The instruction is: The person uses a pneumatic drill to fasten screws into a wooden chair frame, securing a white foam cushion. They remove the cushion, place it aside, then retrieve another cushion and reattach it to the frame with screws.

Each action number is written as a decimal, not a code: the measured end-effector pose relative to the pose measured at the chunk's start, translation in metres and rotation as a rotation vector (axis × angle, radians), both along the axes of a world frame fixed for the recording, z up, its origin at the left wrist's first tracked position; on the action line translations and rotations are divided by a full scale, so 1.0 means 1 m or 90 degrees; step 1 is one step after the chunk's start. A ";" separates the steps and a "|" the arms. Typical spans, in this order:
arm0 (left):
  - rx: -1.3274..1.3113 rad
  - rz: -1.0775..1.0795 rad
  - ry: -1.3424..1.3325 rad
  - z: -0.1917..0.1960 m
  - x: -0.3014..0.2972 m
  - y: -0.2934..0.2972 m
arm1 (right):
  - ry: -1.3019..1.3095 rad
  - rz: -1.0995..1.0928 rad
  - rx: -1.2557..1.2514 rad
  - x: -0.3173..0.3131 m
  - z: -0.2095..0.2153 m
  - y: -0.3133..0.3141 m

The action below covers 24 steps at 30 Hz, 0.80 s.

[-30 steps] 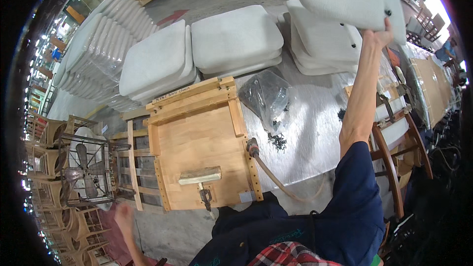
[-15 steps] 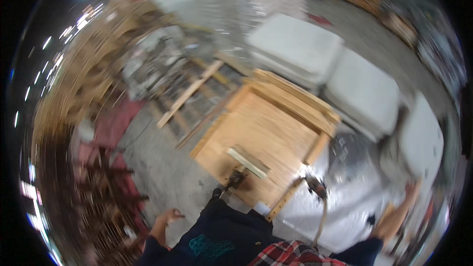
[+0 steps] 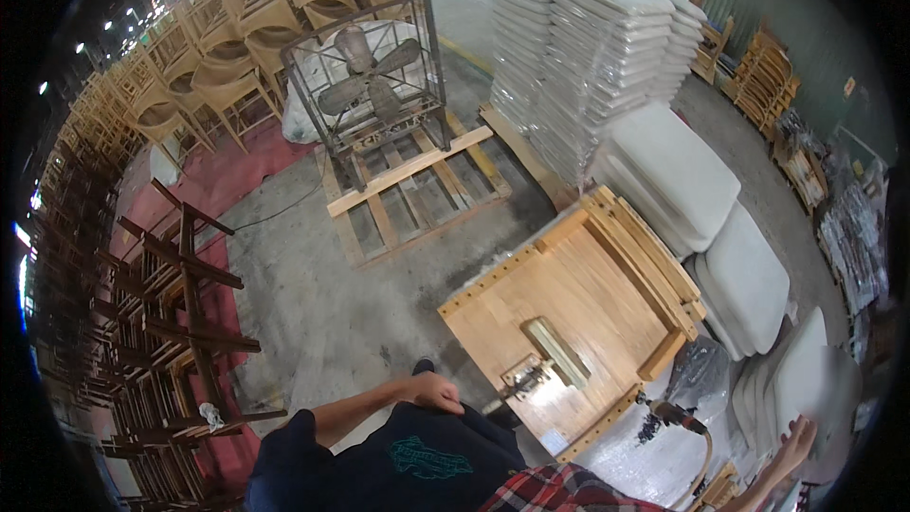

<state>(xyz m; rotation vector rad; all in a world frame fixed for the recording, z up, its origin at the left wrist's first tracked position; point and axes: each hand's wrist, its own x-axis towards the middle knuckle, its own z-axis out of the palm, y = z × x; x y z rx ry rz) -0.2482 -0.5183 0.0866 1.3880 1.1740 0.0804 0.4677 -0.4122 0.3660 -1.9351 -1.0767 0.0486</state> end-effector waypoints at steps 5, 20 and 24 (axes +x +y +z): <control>-0.012 -0.028 -0.175 -0.019 -0.073 -0.007 | -0.104 0.455 -0.324 -0.277 -0.019 -0.043; 0.296 -0.103 -0.014 0.026 -0.122 0.008 | 0.463 0.708 -0.627 -0.546 -0.239 -0.101; 0.345 -0.128 0.071 0.025 -0.116 0.018 | 0.352 0.743 -0.647 -0.566 -0.234 -0.088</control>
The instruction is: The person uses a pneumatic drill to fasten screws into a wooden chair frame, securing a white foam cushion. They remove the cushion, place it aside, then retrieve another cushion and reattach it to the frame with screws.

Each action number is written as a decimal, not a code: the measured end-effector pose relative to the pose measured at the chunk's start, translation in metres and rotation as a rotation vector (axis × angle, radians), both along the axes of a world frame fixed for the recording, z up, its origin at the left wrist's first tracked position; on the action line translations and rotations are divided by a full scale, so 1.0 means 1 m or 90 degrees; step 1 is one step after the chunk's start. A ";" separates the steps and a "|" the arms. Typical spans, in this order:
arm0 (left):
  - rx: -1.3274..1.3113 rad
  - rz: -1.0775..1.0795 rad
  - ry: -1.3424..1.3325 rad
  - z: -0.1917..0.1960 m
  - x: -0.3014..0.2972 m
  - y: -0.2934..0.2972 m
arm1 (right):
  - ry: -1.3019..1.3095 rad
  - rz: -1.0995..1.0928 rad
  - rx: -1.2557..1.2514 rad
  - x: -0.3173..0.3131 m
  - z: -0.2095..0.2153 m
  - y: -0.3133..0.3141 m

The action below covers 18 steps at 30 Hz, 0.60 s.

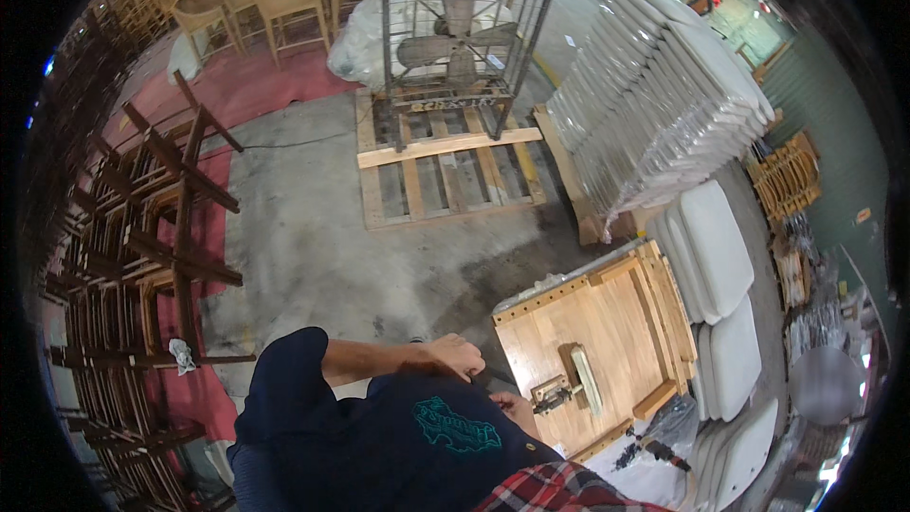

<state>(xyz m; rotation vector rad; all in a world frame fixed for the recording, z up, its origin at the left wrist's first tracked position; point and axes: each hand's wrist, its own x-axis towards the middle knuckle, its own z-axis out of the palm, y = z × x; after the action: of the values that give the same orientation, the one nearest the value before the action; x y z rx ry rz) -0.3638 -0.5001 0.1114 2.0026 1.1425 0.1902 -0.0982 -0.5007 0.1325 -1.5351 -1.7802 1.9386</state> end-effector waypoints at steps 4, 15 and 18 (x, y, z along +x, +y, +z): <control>0.069 -0.026 -0.018 -0.013 0.003 0.006 | -0.176 0.174 0.258 -0.017 0.003 0.010; 0.020 -0.078 0.045 -0.019 0.034 0.011 | -0.246 -0.029 0.231 0.049 -0.016 -0.028; -0.059 -0.115 0.098 -0.034 0.040 0.022 | -0.212 -0.086 0.223 0.039 -0.029 -0.029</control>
<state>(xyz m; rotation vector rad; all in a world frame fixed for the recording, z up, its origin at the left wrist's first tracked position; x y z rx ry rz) -0.3236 -0.4785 0.0771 2.0513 1.0374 -0.1099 -0.0593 -0.5296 0.1036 -1.8628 -1.9445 1.2824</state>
